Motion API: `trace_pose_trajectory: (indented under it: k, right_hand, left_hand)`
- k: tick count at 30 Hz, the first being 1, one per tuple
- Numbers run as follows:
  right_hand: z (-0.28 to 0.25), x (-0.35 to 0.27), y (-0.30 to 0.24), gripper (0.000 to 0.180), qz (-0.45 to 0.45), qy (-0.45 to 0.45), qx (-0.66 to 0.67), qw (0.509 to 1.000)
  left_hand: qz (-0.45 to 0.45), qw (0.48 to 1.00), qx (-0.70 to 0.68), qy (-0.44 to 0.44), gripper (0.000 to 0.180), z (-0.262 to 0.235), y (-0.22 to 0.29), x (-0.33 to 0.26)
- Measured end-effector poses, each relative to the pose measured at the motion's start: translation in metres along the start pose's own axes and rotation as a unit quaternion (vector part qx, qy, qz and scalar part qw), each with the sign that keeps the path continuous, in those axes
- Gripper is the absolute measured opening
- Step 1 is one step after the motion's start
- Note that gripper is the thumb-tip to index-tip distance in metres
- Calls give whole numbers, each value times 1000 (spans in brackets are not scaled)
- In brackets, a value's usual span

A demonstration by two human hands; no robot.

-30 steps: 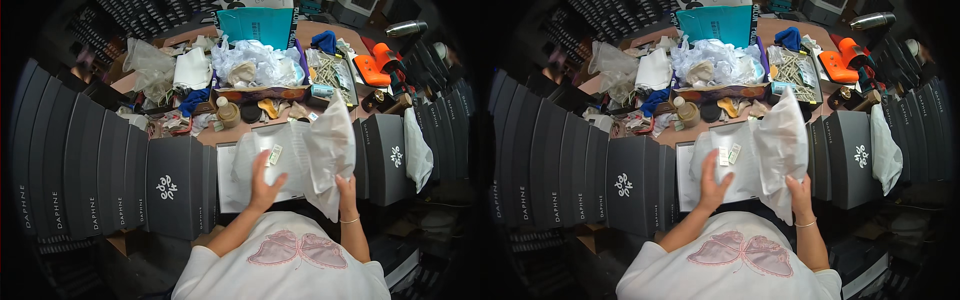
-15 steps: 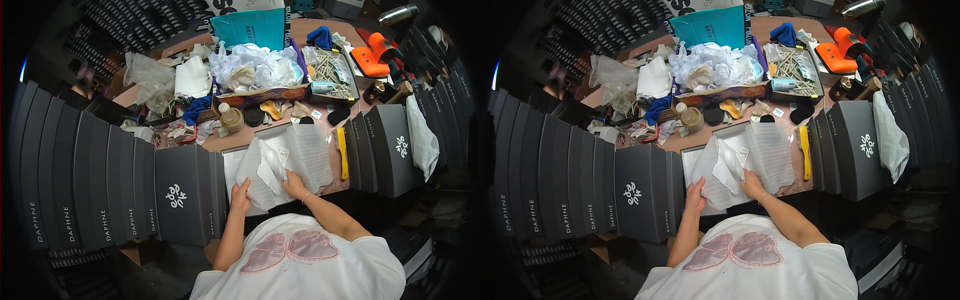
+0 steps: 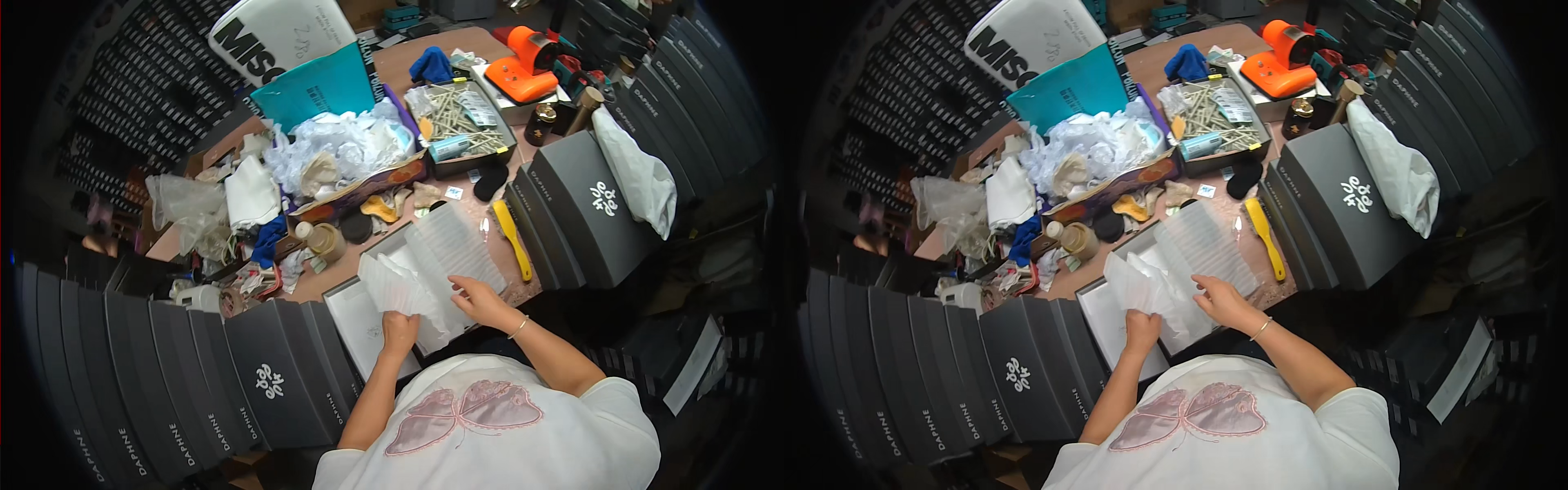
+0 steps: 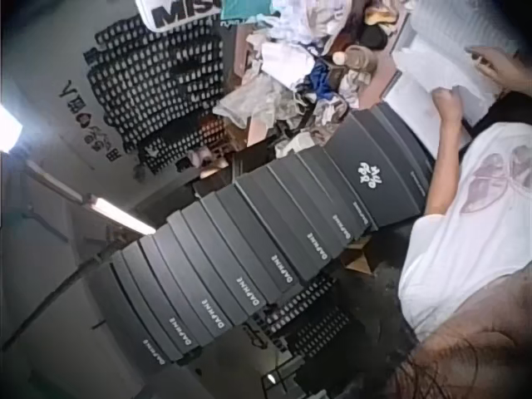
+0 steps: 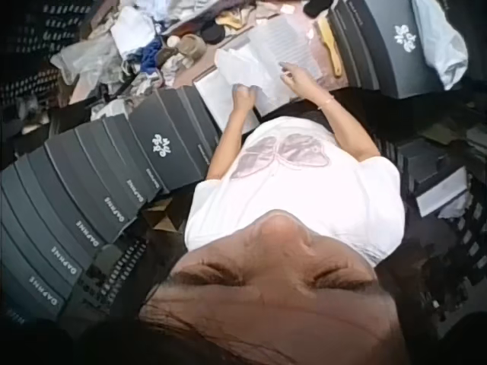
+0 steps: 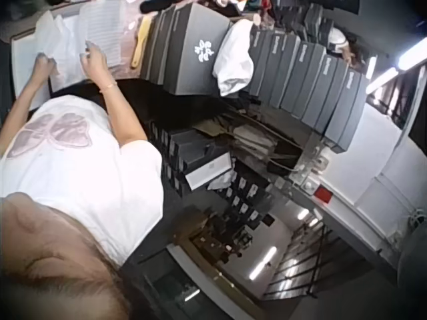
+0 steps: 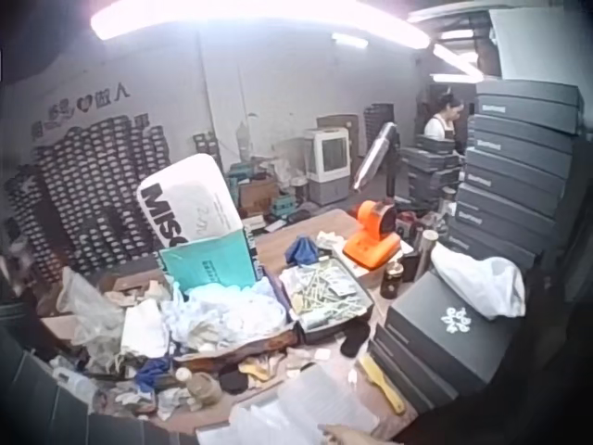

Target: Cleaning, inspecting, and packaging high-heeled shoes into boxes for shipping.

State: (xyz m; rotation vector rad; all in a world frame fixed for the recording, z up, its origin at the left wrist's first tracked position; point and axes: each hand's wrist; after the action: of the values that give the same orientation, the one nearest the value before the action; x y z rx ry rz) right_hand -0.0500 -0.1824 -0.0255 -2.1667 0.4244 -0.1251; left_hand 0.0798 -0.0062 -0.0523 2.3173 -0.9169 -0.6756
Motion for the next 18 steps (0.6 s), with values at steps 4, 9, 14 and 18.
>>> trace_pose_trajectory:
  k: [4,9,14,18]
  right_hand:
    - [-111,-37,-42,30,-11,117,-30,993]
    - [-287,-92,-95,44,-9,389,-388,836]
    - [-387,-126,-21,62,129,338,-485,797]
    - [-398,-104,45,25,62,373,-451,808]
  left_hand:
    - [95,955,244,-140,69,35,24,59]
    - [189,928,307,-91,86,44,11,55]
    - [148,920,311,-187,56,34,25,68]
    - [154,970,89,-168,35,-4,56,53]
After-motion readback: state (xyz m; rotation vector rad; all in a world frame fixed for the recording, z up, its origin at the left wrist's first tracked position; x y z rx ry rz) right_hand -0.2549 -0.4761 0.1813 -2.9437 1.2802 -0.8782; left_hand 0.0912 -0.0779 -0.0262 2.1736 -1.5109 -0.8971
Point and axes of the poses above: each hand's wrist, its own x-axis towards the middle knuckle, its own z-axis out of the palm, y = z × x, and after that the axes turned 6 degrees about -x, right-handed
